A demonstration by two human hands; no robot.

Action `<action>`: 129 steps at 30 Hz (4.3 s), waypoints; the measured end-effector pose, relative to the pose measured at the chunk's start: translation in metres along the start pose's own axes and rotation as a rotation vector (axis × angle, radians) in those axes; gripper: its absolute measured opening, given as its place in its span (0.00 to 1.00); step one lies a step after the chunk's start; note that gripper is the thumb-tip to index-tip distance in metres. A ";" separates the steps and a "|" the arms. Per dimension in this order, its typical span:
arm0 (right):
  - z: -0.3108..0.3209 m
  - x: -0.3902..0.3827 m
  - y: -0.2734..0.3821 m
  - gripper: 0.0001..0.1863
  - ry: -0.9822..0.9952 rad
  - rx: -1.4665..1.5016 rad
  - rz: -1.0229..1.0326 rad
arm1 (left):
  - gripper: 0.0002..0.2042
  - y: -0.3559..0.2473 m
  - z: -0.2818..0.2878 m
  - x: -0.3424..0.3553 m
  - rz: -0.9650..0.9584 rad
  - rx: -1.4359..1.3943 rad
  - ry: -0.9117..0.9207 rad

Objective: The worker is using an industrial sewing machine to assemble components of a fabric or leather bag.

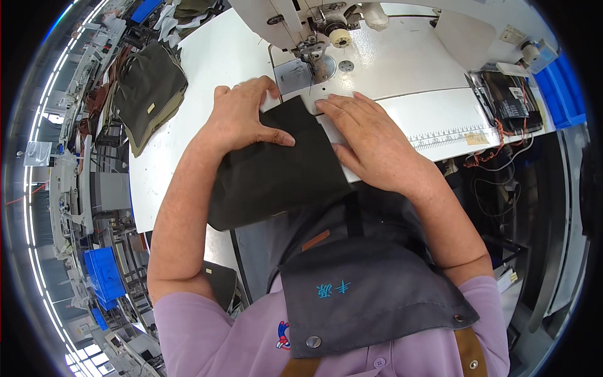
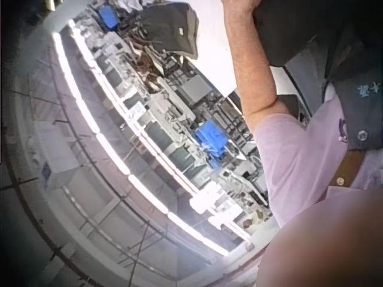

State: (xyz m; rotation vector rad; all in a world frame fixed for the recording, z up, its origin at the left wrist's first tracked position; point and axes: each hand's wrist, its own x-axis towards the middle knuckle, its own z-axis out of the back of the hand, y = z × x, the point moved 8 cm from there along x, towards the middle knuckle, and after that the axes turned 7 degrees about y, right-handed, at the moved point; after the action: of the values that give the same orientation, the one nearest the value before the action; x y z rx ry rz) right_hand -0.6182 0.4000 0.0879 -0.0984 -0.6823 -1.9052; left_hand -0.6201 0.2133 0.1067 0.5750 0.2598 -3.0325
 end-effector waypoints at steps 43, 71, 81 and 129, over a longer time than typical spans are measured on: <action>0.017 -0.028 0.072 0.13 0.116 0.592 0.200 | 0.11 -0.050 -0.014 -0.171 -0.220 -0.297 -0.489; 0.021 -0.035 0.103 0.09 -0.215 0.231 0.367 | 0.11 -0.021 -0.041 -0.181 -0.165 -0.588 -0.521; -0.010 -0.024 0.073 0.08 0.060 0.742 0.071 | 0.13 -0.024 -0.036 -0.180 -0.183 -0.557 -0.526; -0.047 -0.017 0.079 0.05 0.203 0.991 -0.106 | 0.07 -0.023 -0.057 -0.187 -0.087 -0.521 -0.558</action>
State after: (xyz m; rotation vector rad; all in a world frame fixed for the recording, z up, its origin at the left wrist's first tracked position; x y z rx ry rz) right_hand -0.5309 0.3690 0.0748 0.7527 -1.4194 -1.4513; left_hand -0.4276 0.2478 0.1268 -0.3147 1.0001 -2.8571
